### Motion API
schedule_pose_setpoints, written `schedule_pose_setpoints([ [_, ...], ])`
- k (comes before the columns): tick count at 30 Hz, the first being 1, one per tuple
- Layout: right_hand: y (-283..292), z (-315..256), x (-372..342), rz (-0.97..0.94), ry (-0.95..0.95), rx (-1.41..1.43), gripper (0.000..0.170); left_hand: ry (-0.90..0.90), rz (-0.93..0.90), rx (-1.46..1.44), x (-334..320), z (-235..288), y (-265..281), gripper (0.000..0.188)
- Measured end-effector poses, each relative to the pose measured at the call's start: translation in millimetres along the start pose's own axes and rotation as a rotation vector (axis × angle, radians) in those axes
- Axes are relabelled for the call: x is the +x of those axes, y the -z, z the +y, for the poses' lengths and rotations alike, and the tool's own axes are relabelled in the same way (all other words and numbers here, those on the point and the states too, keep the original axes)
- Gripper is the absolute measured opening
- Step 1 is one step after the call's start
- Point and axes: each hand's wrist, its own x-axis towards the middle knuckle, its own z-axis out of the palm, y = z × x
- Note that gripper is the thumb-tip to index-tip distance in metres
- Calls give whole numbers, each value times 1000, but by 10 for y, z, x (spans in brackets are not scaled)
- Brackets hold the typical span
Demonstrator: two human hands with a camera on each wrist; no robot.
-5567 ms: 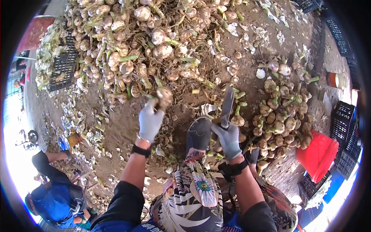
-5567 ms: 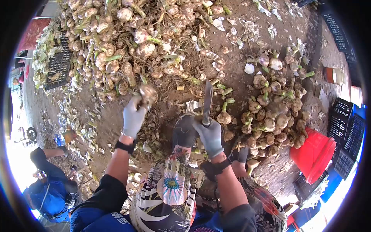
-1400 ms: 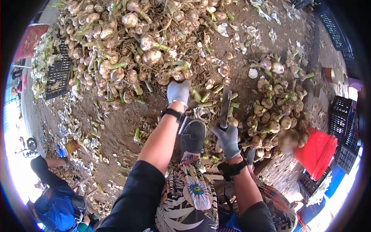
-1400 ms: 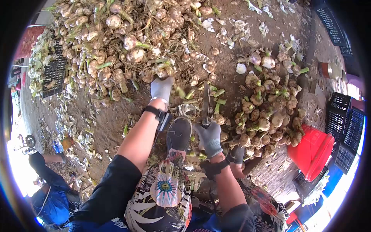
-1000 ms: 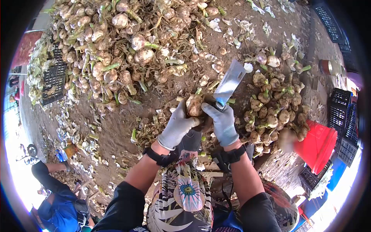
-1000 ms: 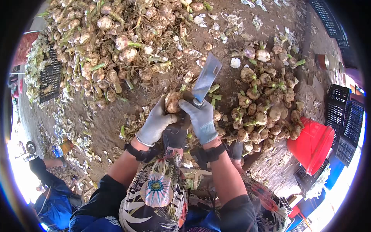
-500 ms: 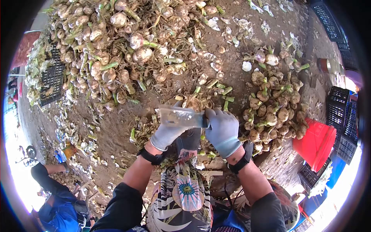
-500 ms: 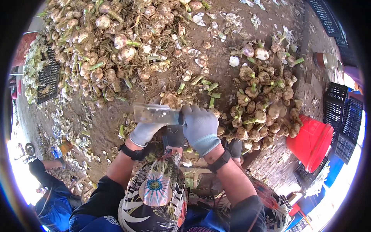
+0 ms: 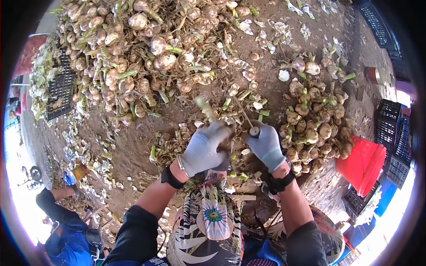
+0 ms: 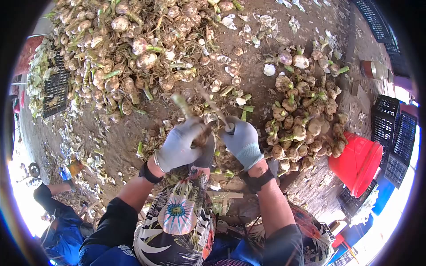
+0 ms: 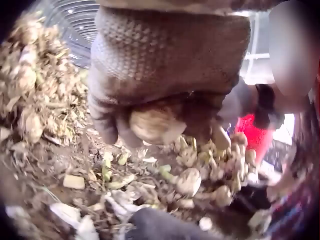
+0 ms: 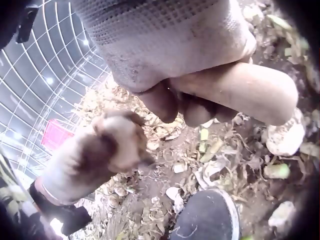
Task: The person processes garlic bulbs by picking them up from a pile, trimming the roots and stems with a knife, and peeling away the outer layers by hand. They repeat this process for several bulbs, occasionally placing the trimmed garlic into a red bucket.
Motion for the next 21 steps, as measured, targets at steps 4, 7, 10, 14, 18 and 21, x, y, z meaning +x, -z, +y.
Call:
schedule_pose_setpoints([
  [4, 5, -169, 65, -97, 78, -227, 29, -254, -249, 617, 16, 51, 107, 16],
  [7, -105, 364, -62, -75, 35, -344, 25, -329, -358, 722, 16, -31, 172, 13],
  [10, -368, 602, -299, -149, -210, -71, 20, -298, -370, 537, 49, 105, -87, 10],
  [14, -200, 632, -480, 32, -118, 231, 21, -428, -296, 316, 263, 131, -202, 12],
  [18, 202, 122, -314, -144, -128, 434, 18, 280, -143, -778, 220, 93, -32, 16],
  [21, 46, -133, -226, -114, 18, 475, 19, 230, 10, -1553, 160, -21, 25, 30],
])
